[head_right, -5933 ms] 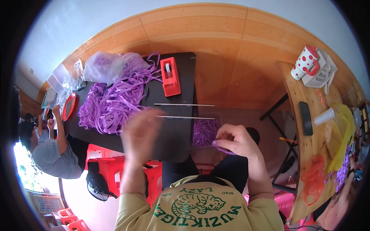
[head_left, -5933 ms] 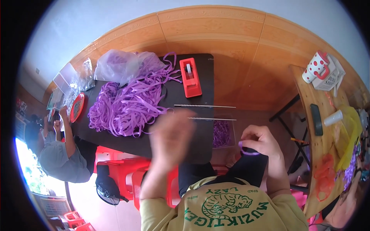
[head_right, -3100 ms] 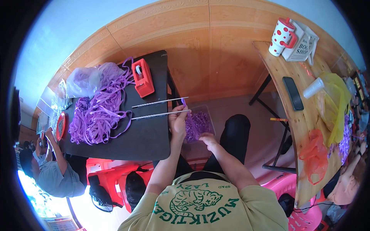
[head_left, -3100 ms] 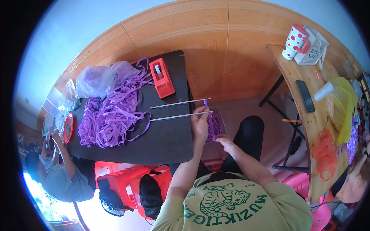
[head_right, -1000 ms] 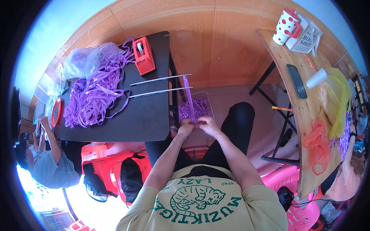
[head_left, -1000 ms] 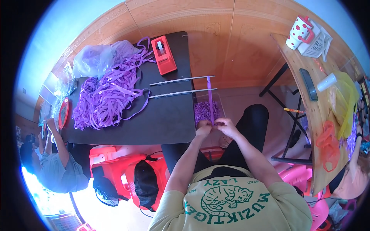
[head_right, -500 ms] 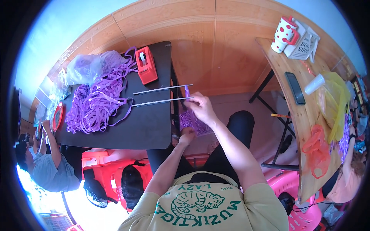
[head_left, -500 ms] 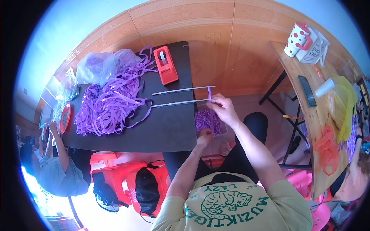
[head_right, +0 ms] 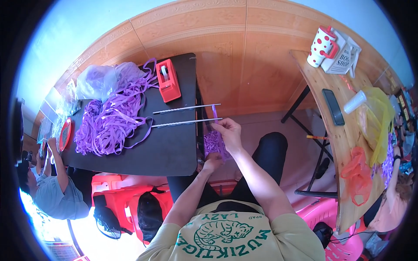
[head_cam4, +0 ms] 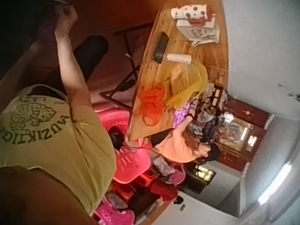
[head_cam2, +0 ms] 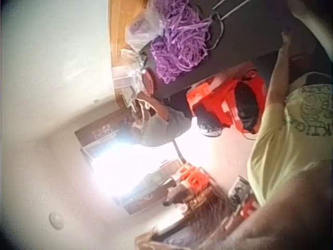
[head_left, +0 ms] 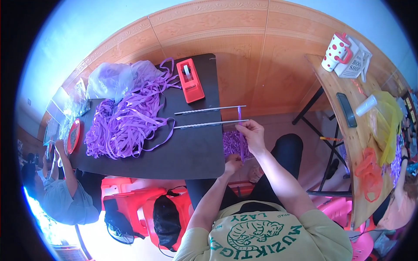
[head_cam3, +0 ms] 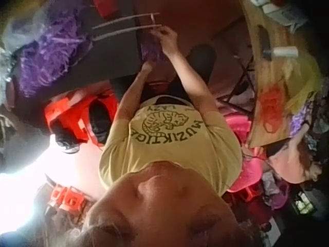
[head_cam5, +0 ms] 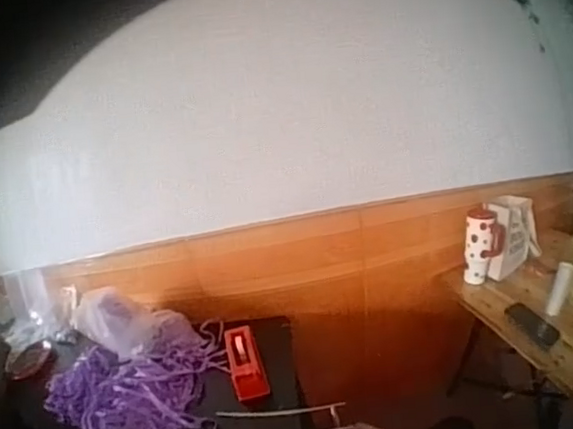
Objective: The person is wrapping purple ribbons around two parallel metal rods to create a decorative pattern or fringe, using tape to secure the ends.
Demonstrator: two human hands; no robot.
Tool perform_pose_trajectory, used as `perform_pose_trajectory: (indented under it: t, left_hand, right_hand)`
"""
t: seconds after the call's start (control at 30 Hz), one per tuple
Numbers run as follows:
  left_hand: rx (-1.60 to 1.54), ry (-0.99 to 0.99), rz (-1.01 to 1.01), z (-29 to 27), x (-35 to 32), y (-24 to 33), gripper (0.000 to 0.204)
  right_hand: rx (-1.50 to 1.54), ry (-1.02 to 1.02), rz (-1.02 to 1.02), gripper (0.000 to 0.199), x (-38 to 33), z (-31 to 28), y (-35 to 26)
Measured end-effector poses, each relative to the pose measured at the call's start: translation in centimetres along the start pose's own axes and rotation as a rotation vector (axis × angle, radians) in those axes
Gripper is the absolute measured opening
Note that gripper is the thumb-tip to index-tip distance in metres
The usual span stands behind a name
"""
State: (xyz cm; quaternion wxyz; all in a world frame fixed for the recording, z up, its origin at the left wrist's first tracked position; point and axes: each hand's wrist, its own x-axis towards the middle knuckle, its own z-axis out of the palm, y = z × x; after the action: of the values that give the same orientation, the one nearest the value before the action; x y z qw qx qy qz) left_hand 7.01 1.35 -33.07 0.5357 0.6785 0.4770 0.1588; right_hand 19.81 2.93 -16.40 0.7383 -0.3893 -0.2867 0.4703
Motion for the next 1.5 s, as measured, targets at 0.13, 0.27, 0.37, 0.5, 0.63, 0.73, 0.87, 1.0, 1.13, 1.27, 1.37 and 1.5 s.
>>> perform_pose_trajectory:
  t: [0.13, 0.27, 0.37, 0.5, 0.63, 0.73, 0.87, 1.0, 1.13, 1.27, 1.37, 1.5]
  left_hand:
    - [-0.047, -0.071, 0.103, -0.8, -1.1, 0.7, 0.011]
    - [-0.063, -0.191, 0.051, -1.4, -3.8, 2.4, 0.015]
    - [0.007, -0.212, 0.089, -2.0, -6.0, 5.0, 0.017]
    - [-0.038, -0.267, 0.054, -3.0, -8.2, 5.9, 0.018]
    - [-0.155, -0.315, 0.069, -3.6, -9.2, 6.1, 0.016]
    - [-0.187, -0.367, 0.014, -3.8, -9.2, 6.6, 0.014]
    - [-0.278, -0.432, 0.002, -3.7, -9.2, 6.4, 0.013]
    - [-0.335, -0.565, 0.021, -4.0, -9.1, 6.8, 0.012]
    - [-0.354, -0.564, 0.01, -4.2, -9.3, 6.9, 0.014]
    - [-0.351, -0.554, 0.014, -4.3, -9.6, 7.1, 0.015]
    - [-0.362, -0.555, 0.038, -4.2, -9.9, 7.0, 0.016]
    - [-0.345, -0.504, 0.027, -4.0, -10.4, 6.8, 0.017]
  right_hand:
    - [-0.033, 0.015, 0.041, 0.01, -0.1, -0.4, 0.4]
    - [-0.05, -0.012, 0.046, 0.006, -0.8, -1.1, 1.0]
    - [-0.091, 0.051, 0.044, 0.003, -1.7, -1.5, 1.1]
    - [-0.127, 0.037, 0.07, 0.002, -3.6, -1.2, 0.5]
    - [-0.207, -0.007, -0.098, 0.005, -4.5, -0.6, -0.5]
    - [-0.219, 0.0, -0.149, 0.008, -5.0, -0.2, -1.2]
    - [-0.101, -0.009, 0.049, 0.007, -5.0, -0.4, -1.3]
    - [-0.026, -0.01, 0.163, 0.007, -4.6, -1.3, -1.3]
    - [-0.001, -0.006, 0.151, 0.005, -4.9, -0.5, -1.9]
    - [-0.065, -0.072, 0.222, 0.004, -4.9, -1.3, -1.8]
    - [-0.108, -0.111, 0.195, 0.004, -4.9, -1.1, -2.1]
    - [-0.306, -0.109, 0.145, 0.005, -5.4, -0.9, -2.2]
